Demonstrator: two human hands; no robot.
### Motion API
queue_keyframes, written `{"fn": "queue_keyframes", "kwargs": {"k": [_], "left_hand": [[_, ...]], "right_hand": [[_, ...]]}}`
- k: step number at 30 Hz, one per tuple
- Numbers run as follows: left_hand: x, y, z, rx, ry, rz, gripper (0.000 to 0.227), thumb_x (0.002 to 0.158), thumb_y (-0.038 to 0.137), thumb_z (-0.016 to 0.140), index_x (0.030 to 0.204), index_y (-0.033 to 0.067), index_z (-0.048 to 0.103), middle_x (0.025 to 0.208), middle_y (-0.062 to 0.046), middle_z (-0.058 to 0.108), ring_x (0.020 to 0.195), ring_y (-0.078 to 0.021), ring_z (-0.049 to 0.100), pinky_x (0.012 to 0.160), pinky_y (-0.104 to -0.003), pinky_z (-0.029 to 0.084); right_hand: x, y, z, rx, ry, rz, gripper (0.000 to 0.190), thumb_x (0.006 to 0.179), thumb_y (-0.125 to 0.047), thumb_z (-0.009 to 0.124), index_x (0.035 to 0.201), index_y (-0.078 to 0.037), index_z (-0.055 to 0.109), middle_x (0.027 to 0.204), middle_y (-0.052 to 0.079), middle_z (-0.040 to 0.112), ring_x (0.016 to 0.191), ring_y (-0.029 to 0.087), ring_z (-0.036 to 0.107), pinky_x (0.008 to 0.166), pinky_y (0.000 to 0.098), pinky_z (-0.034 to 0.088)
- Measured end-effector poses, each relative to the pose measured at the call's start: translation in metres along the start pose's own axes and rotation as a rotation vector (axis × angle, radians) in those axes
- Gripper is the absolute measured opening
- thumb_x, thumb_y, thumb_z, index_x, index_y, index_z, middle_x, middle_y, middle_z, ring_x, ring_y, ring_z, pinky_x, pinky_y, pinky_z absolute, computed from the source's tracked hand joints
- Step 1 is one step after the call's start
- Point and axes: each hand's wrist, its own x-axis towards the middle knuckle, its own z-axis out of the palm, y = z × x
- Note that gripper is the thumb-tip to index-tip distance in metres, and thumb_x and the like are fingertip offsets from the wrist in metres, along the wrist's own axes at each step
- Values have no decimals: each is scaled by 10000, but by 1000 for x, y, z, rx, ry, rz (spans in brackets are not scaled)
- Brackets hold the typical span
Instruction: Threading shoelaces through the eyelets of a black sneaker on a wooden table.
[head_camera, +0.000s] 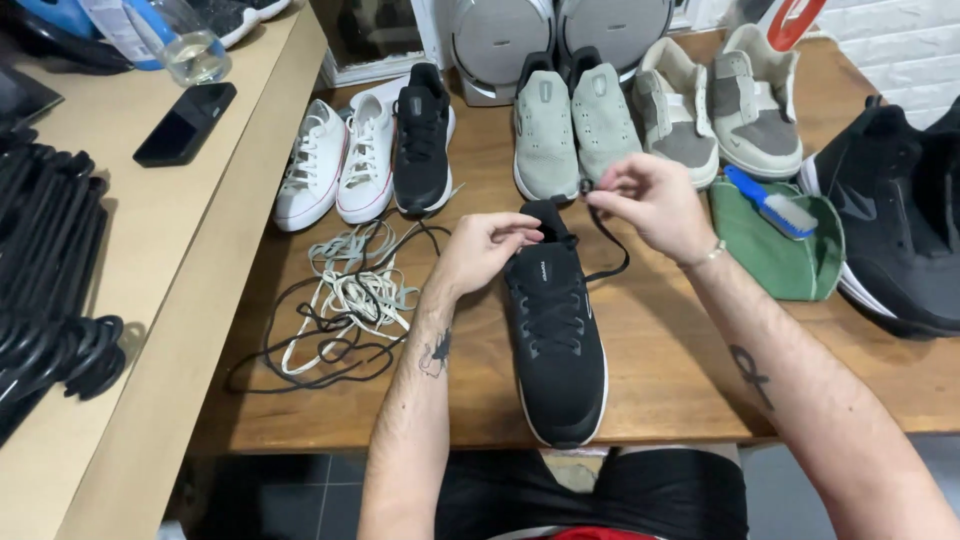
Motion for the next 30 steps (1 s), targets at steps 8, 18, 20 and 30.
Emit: {"fn": "queue_keyframes", "kwargs": {"k": [8,18,20,30], "left_hand": [[-4,-31,-27,-238,238,68,180,980,54,668,1129,-5,750,963,-198,778,838,-190,774,714,-275,660],[-16,-16,-34,103,21,-113,353,810,314,855,1122,162,791,1153,-141,748,989,-278,756,848,-334,633],[-14,-16,-30,167,12,-87,242,816,263,827,1040,171,809,954,-80,805,859,-196,772,781,-303,639],[-5,-20,-9,-187,168,113,188,803,32,833,982,53,776,808,-96,767,681,-100,742,640,-204,645]], "right_hand": [[30,-61,54,-604,-572,-193,111,889,-129,776,944,-35,800,1023,174,797,949,367,760,814,438,620],[-28,2,-11,-404,-261,389,329,1068,-265,587,1169,13,734,895,223,754,719,266,728,576,382,611],[-37,8,-9,-193,-315,446,308,915,-65,723,1182,88,701,880,156,748,663,166,659,564,279,573],[-44,5,18,-306,-20,220,195,916,-42,781,1109,-16,763,725,91,688,442,116,591,401,242,447]]}}
